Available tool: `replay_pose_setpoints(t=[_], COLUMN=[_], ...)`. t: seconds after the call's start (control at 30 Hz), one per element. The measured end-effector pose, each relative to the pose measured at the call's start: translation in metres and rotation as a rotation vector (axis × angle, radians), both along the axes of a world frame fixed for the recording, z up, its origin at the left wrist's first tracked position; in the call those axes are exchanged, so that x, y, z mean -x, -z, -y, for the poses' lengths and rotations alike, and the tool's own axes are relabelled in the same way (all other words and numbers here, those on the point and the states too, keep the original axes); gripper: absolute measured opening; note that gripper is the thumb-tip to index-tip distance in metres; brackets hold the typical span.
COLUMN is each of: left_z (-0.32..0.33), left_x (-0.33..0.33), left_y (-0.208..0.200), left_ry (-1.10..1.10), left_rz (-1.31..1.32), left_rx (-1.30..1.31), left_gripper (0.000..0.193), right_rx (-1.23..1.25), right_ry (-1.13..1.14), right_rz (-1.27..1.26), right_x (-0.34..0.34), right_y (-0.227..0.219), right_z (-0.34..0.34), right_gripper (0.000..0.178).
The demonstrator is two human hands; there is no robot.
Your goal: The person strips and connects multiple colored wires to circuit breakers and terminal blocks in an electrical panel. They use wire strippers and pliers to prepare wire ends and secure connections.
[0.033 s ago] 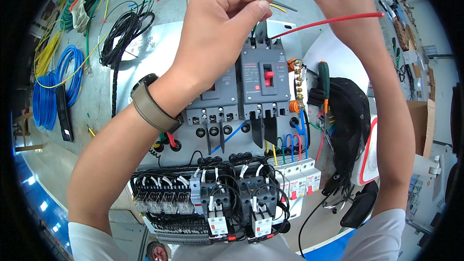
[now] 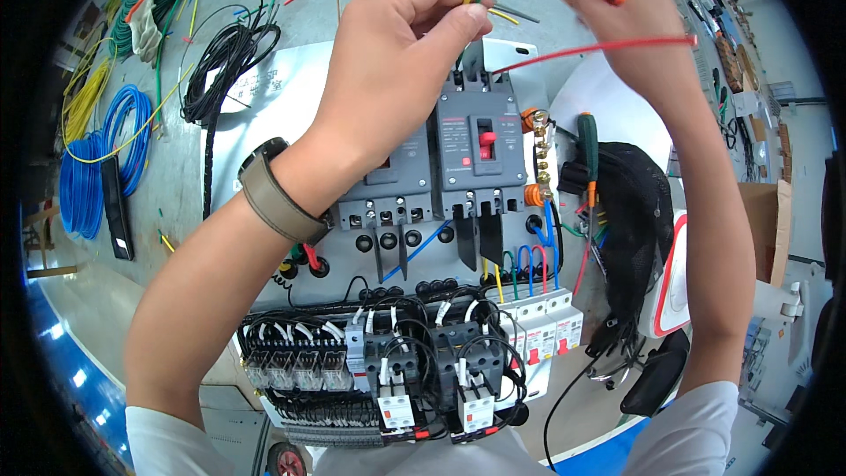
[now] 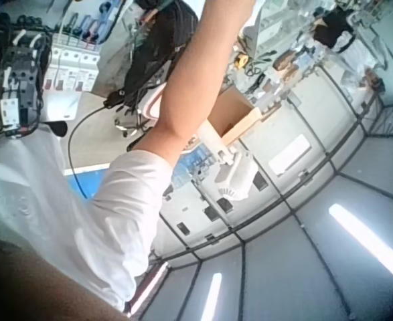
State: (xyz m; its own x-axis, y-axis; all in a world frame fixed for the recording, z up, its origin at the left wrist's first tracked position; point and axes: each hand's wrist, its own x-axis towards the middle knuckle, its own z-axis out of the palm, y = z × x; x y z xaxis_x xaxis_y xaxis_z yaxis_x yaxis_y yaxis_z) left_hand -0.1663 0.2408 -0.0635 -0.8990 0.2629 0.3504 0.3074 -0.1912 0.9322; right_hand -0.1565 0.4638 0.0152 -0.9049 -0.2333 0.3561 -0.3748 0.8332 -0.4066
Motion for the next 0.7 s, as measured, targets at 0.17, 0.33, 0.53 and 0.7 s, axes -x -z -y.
replay_pose_setpoints(t=[0.17, 0.33, 0.53, 0.7], left_z=[0.003, 0.003, -0.001, 0.000], left_x=[-0.002, -0.002, 0.003, 0.010], left_y=[-0.004, -0.001, -0.005, -0.007], left_ry=[-0.102, -0.039, 0.072, 0.031], left_rz=[-0.135, -0.156, -0.066, -0.028], left_rx=[0.271, 0.365, 0.412, 0.337], left_gripper=[0.021, 0.017, 0.016, 0.016], right_rx=[0.268, 0.370, 0.513, 0.539], right_ry=[-0.037, -0.035, -0.023, -0.129], right_rz=[0.397, 0.360, 0.314, 0.161], right_x=[-0.034, -0.045, -0.027, -0.018], right_y=[0.000, 0.000, -0.001, -0.009], right_z=[-0.016, 0.006, 0.025, 0.032], right_gripper=[0.023, 0.023, 0.014, 0.011])
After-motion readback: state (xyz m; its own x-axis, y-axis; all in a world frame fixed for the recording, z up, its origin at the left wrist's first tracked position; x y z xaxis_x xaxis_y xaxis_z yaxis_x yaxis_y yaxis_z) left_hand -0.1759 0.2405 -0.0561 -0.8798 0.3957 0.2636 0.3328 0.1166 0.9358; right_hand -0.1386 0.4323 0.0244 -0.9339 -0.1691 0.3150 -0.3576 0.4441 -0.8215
